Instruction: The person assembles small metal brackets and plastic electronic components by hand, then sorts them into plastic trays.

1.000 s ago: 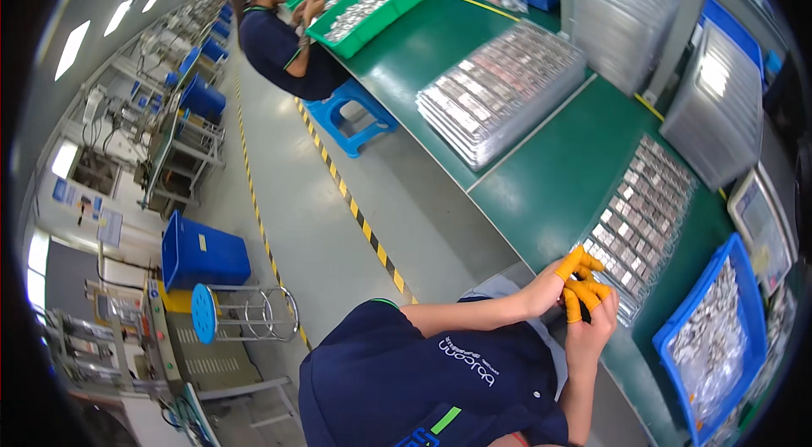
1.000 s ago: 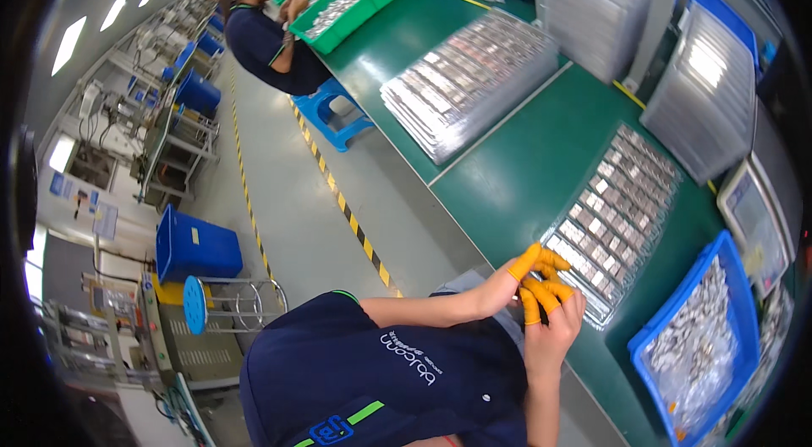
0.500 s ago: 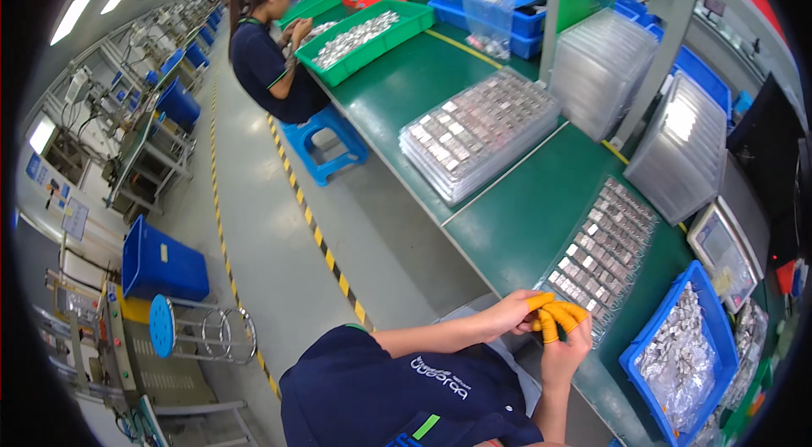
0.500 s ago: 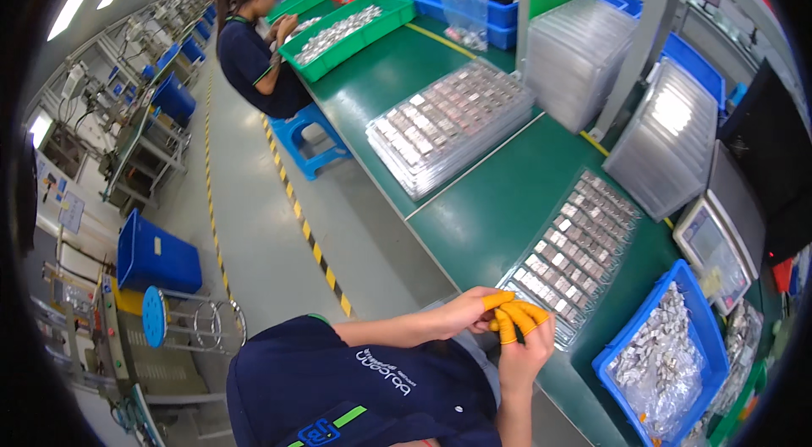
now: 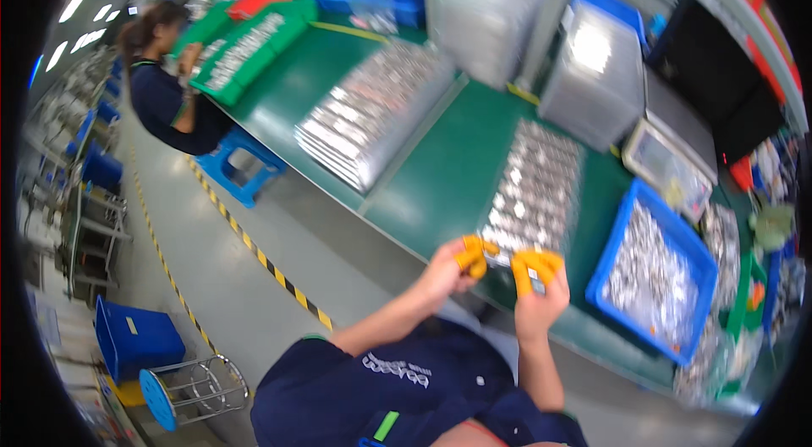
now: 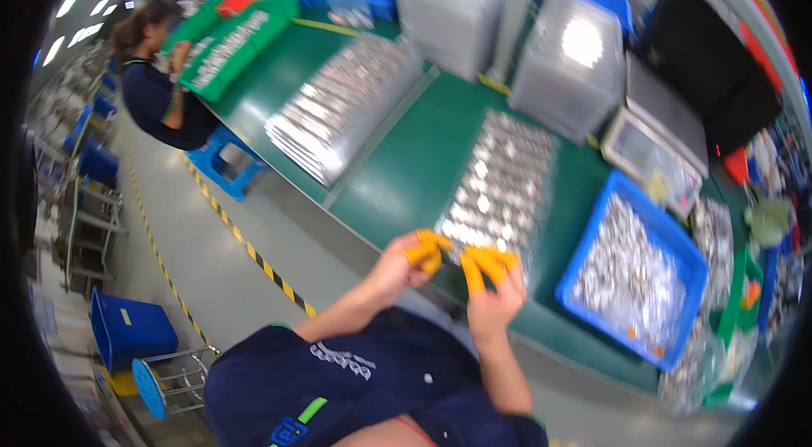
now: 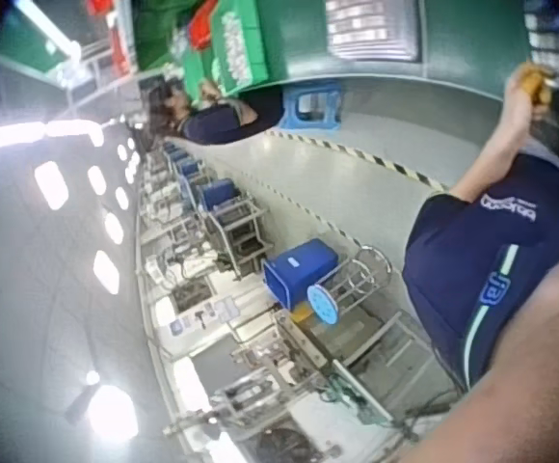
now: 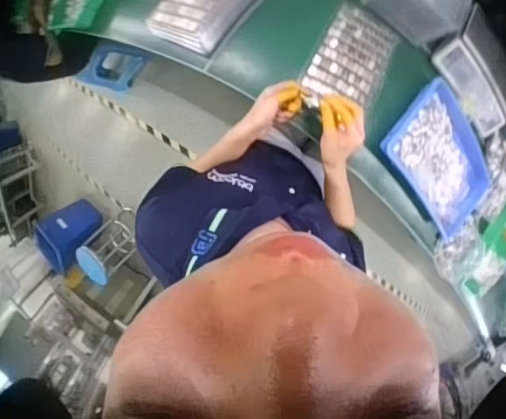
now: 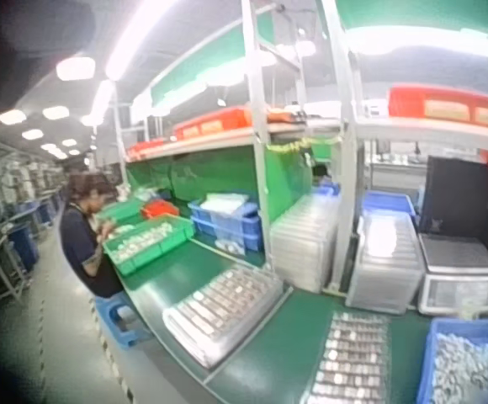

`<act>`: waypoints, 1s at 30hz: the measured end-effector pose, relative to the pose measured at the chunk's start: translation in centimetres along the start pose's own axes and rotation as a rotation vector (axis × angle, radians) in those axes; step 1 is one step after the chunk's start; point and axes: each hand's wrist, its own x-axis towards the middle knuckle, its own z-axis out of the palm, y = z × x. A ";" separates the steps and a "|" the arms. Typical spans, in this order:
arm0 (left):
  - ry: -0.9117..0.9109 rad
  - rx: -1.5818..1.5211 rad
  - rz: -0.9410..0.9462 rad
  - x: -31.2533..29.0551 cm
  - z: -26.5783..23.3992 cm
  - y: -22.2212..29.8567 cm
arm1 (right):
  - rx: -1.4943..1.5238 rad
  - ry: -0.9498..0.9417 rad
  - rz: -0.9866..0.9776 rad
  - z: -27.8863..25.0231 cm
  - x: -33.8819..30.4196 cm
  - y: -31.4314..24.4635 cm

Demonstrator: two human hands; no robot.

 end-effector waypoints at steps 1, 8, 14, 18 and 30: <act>-0.045 0.005 -0.016 -0.1 -0.1 0.4 | 0.001 -0.004 -0.022 0.2 0.3 0.4; -0.133 -0.056 0.022 0.2 1.0 2.0 | 0.128 -0.080 0.093 0.5 1.1 0.8; -0.195 -0.143 -0.009 0.3 0.2 0.7 | 0.194 -0.202 0.197 -0.1 -0.1 1.8; -0.165 -0.052 0.045 0.2 0.2 -0.1 | 0.253 -0.225 0.267 0.0 -0.1 2.0; 0.026 0.324 0.280 -0.3 -1.5 -0.3 | -0.109 -0.297 0.020 1.1 0.2 1.2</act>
